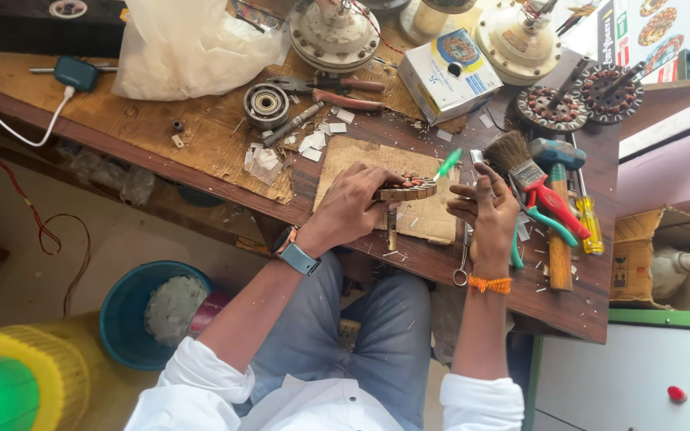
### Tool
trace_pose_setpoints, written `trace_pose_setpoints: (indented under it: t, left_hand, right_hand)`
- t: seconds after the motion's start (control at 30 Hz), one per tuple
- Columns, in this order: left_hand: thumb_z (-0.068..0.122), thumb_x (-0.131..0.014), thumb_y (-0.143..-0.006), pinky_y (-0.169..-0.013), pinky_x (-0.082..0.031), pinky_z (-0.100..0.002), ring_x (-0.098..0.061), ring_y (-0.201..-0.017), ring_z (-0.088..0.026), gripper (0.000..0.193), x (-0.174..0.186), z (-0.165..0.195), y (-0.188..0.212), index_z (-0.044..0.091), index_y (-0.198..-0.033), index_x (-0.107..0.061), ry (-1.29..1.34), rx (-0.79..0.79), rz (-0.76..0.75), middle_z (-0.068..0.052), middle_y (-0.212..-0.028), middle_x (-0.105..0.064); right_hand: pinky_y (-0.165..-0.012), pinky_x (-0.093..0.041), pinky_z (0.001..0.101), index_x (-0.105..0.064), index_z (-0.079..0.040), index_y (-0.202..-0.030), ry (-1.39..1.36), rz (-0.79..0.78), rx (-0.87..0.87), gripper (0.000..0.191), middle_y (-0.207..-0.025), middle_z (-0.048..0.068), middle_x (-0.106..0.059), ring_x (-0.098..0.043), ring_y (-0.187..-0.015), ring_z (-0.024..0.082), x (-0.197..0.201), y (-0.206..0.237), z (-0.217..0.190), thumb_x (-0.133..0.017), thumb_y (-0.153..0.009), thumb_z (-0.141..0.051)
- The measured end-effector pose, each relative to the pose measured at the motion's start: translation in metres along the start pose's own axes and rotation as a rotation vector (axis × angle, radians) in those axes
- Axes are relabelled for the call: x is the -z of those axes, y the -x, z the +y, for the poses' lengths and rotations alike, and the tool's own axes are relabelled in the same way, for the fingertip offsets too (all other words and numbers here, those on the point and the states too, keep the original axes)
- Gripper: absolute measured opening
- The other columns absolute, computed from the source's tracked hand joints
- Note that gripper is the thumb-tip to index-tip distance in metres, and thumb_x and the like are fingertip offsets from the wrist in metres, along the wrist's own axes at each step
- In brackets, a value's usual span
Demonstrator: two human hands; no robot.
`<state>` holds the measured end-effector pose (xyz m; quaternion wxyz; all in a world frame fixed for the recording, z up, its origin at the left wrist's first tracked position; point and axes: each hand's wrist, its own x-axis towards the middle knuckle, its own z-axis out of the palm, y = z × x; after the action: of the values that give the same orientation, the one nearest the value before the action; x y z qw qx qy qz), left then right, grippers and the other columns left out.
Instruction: The person cuts small white rectangular pieces with scissors and inserts them into slots on a circular stator-like component. They use a green-handled screwdriver to press the pieces into place and repeat the process across multiple slots.
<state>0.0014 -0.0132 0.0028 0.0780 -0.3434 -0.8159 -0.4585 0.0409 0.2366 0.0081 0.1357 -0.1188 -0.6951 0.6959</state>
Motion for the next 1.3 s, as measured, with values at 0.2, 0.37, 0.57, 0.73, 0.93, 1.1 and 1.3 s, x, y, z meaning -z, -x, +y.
trace_pose_setpoints:
  t: [0.2, 0.37, 0.57, 0.73, 0.93, 1.1, 1.3]
  left_hand:
    - [0.014, -0.072, -0.085, -0.093, -0.045, -0.046, -0.058, -0.107, -0.034, 0.037, 0.009, 0.004, -0.004, 0.013, -0.12, -0.059, 0.01, 0.025, -0.087, -0.008, -0.114, -0.07]
    - [0.012, -0.071, -0.083, -0.094, -0.044, -0.047, -0.057, -0.107, -0.034, 0.04, 0.008, 0.009, -0.005, 0.015, -0.121, -0.058, -0.005, 0.049, -0.089, -0.006, -0.118, -0.069]
    - [0.008, -0.073, -0.08, -0.093, -0.044, -0.048, -0.056, -0.108, -0.035, 0.045, 0.001, 0.008, -0.009, 0.013, -0.121, -0.055, -0.016, 0.035, -0.124, -0.005, -0.117, -0.067]
    - [0.005, -0.073, -0.084, -0.095, -0.044, -0.048, -0.055, -0.109, -0.036, 0.046, 0.003, 0.0, -0.012, 0.012, -0.125, -0.054, 0.001, -0.071, -0.119, -0.008, -0.122, -0.064]
    - [0.029, -0.082, -0.077, -0.1, -0.044, -0.046, -0.056, -0.112, -0.035, 0.06, 0.019, 0.015, -0.019, 0.011, -0.128, -0.054, -0.126, -0.231, 0.073, -0.009, -0.121, -0.063]
    - [0.038, -0.078, -0.089, -0.097, -0.046, -0.046, -0.059, -0.107, -0.03, 0.04, 0.088, -0.003, 0.013, 0.009, -0.114, -0.067, -0.292, 0.021, 0.478, -0.009, -0.109, -0.067]
    - [0.025, -0.073, -0.099, -0.103, -0.046, -0.046, -0.059, -0.111, -0.031, 0.018, 0.151, -0.017, 0.048, 0.009, -0.107, -0.068, -0.471, 0.217, 0.433, -0.008, -0.109, -0.07]
  right_hand:
    - [-0.109, -0.052, 0.0401, -0.06, -0.004, -0.142, 0.316, -0.445, 0.219, 0.052, -0.144, 0.012, -0.06, -0.057, -0.134, 0.023, -0.021, 0.013, -0.012, -0.074, -0.095, -0.022]
    - [-0.103, -0.053, 0.0385, -0.066, -0.01, -0.134, 0.418, -0.479, 0.069, 0.046, -0.134, 0.004, -0.062, -0.063, -0.126, 0.017, -0.033, 0.007, -0.029, -0.071, -0.089, -0.013]
    - [-0.098, -0.057, 0.0369, -0.066, -0.007, -0.129, 0.523, -0.428, -0.004, 0.046, -0.126, 0.007, -0.066, -0.064, -0.119, 0.019, -0.038, 0.01, -0.032, -0.078, -0.085, -0.008]
    - [-0.095, -0.057, 0.0354, -0.067, -0.008, -0.129, 0.652, -0.352, 0.168, 0.046, -0.132, 0.008, -0.061, -0.067, -0.118, 0.022, -0.038, 0.011, -0.014, -0.078, -0.085, -0.018]
    - [-0.093, -0.059, 0.0389, -0.06, -0.007, -0.139, 0.734, -0.325, 0.321, 0.059, -0.132, 0.012, -0.063, -0.066, -0.119, 0.027, -0.034, 0.005, -0.013, -0.082, -0.086, -0.021]
    - [-0.091, -0.059, 0.0383, -0.053, -0.007, -0.146, 0.576, -0.228, 0.369, 0.064, -0.147, 0.014, -0.054, -0.062, -0.122, 0.027, -0.026, 0.029, -0.004, -0.078, -0.088, -0.019]
    - [-0.093, -0.056, 0.0351, -0.059, -0.004, -0.141, 0.451, -0.067, 0.349, 0.043, -0.136, 0.012, -0.065, -0.067, -0.117, 0.024, -0.026, 0.034, 0.016, -0.069, -0.101, -0.016]
